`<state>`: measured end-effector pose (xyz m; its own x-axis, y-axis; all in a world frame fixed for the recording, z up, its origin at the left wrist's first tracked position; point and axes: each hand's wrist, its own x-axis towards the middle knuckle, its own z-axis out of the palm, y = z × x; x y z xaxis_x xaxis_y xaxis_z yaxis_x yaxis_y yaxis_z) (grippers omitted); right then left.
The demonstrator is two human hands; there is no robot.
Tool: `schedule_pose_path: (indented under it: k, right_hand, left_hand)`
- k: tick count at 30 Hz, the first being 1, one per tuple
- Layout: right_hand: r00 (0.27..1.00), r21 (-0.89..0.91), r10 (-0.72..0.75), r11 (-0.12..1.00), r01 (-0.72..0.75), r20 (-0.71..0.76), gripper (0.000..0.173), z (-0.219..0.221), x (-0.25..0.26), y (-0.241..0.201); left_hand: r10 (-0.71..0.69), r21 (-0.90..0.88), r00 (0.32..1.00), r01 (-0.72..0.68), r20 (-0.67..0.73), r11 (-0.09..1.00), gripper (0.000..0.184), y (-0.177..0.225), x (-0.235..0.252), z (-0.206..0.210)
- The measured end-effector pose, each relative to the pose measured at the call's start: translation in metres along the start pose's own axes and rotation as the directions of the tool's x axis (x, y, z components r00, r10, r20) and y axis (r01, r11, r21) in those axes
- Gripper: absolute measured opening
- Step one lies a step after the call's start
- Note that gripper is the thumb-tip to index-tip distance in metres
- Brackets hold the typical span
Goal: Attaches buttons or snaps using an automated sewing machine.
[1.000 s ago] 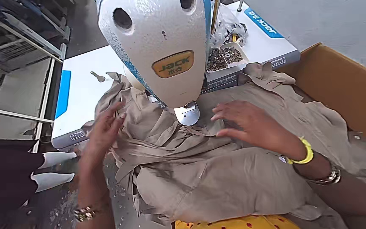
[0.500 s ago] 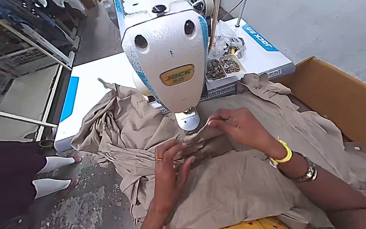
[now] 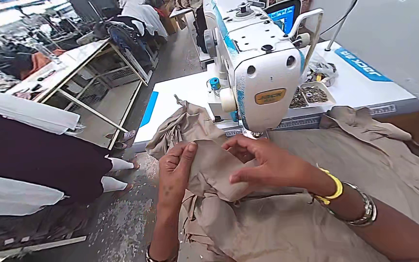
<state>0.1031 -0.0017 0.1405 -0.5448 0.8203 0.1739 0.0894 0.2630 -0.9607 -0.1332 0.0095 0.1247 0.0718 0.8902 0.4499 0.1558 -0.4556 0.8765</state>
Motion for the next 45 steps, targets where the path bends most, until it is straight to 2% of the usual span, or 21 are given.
schedule_pose_path:
  k: [2, 5, 8, 10, 12, 15, 17, 19, 20, 22, 23, 25, 27, 29, 31, 34, 36, 38, 40, 42, 45]
  right_hand:
    - [1.0, -0.028, -0.001, 1.0, 0.0, -0.006, 0.043, 0.01, 0.009, -0.006]
    - [0.987, -0.036, 0.0, 0.999, -0.006, -0.162, 0.02, 0.011, 0.014, -0.008]
    - [0.959, -0.088, -0.041, 0.996, 0.016, -0.281, 0.026, 0.001, 0.003, -0.001]
    - [0.938, -0.139, -0.089, 0.989, 0.044, -0.334, 0.028, 0.0, -0.006, 0.01]
    - [0.924, -0.201, -0.121, 0.978, 0.049, -0.363, 0.03, 0.002, -0.013, 0.016]
    - [0.918, -0.23, -0.202, 0.965, 0.126, -0.342, 0.032, 0.005, -0.015, 0.012]
    - [0.963, -0.091, -0.204, 0.977, 0.191, -0.177, 0.026, 0.001, -0.016, 0.01]
    - [0.978, -0.047, -0.21, 0.977, 0.21, 0.0, 0.026, -0.004, -0.015, 0.017]
    - [0.977, -0.061, -0.208, 0.976, 0.211, 0.044, 0.025, -0.004, -0.015, 0.023]
    - [0.989, -0.015, -0.149, 0.989, 0.149, -0.018, 0.021, -0.002, -0.013, 0.031]
    - [0.991, 0.031, -0.098, 0.994, 0.101, -0.088, 0.019, 0.001, -0.009, 0.03]
    - [0.978, 0.02, -0.092, 0.995, 0.097, -0.188, 0.02, 0.006, 0.006, 0.018]
    - [0.953, -0.058, -0.209, 0.978, 0.201, -0.22, 0.023, 0.017, 0.024, 0.005]
    - [0.928, -0.028, -0.276, 0.96, 0.278, -0.249, 0.017, 0.025, 0.046, -0.006]
    - [0.928, 0.165, -0.281, 0.931, 0.326, -0.246, 0.01, 0.032, 0.062, -0.011]
    - [0.879, 0.501, -0.467, 0.742, 0.446, -0.09, 0.022, 0.046, 0.063, -0.005]
    - [0.781, 0.53, -0.624, 0.654, 0.54, -0.027, 0.037, 0.05, 0.052, 0.004]
    - [0.668, 0.402, -0.743, 0.624, 0.669, 0.042, 0.054, 0.041, 0.037, 0.013]
    - [0.642, 0.216, -0.756, 0.653, 0.726, 0.127, 0.059, 0.022, 0.01, 0.022]
    - [0.735, 0.028, -0.665, 0.744, 0.668, 0.133, 0.056, -0.002, -0.026, 0.041]
    - [0.918, -0.294, -0.361, 0.906, 0.304, -0.165, 0.048, -0.051, -0.08, 0.097]
  left_hand:
    - [-0.012, -0.006, 0.997, 0.012, 0.079, 1.0, 0.031, 0.003, 0.001, 0.006]
    - [-0.109, -0.128, 0.975, 0.136, 0.194, 0.982, 0.066, 0.001, 0.007, 0.0]
    - [-0.138, -0.222, 0.971, 0.18, 0.193, 0.958, 0.08, -0.012, 0.013, -0.015]
    - [-0.112, -0.144, 0.967, 0.147, 0.228, 0.979, 0.082, -0.021, 0.015, -0.026]
    - [-0.068, 0.034, 0.949, 0.06, 0.309, 0.998, 0.076, -0.022, 0.012, -0.021]
    - [0.041, 0.052, 0.898, -0.07, 0.438, 0.996, 0.037, 0.004, 0.007, 0.01]
    - [0.078, -0.002, 0.946, -0.082, 0.316, 0.997, 0.019, 0.023, 0.008, 0.018]
    - [0.096, 0.042, 0.991, -0.1, 0.098, 0.994, 0.014, 0.033, 0.026, -0.005]
    - [0.101, 0.078, 0.995, -0.1, -0.017, 0.992, 0.013, 0.031, 0.035, -0.019]
    - [0.109, 0.214, 0.974, -0.065, -0.196, 0.975, 0.007, 0.019, 0.045, -0.041]
    - [0.141, 0.324, 0.972, -0.074, -0.188, 0.943, 0.024, 0.013, 0.044, -0.048]
    - [0.238, 0.455, 0.971, -0.209, -0.008, 0.866, 0.059, 0.015, 0.036, -0.043]
    - [0.285, 0.529, 0.932, -0.361, 0.223, 0.768, 0.068, 0.032, 0.023, -0.021]
    - [0.333, 0.649, 0.901, -0.432, 0.278, 0.626, 0.063, 0.048, 0.015, -0.005]
    - [0.389, 0.762, 0.887, -0.427, 0.248, 0.487, 0.055, 0.059, 0.019, -0.01]
    - [0.458, 0.678, 0.853, -0.493, 0.251, 0.546, 0.042, 0.082, 0.026, -0.042]
    - [0.529, 0.607, 0.834, -0.503, 0.156, 0.615, 0.029, 0.091, 0.024, -0.076]
    - [0.56, 0.529, 0.827, -0.496, 0.047, 0.688, 0.013, 0.086, 0.025, -0.093]
    - [0.504, 0.485, 0.861, -0.47, 0.069, 0.737, 0.021, 0.065, 0.026, -0.075]
    - [0.368, 0.497, 0.919, -0.387, 0.14, 0.777, 0.037, 0.026, 0.021, -0.031]
    - [0.052, 0.413, 0.974, -0.141, 0.22, 0.9, 0.036, -0.067, -0.022, 0.056]
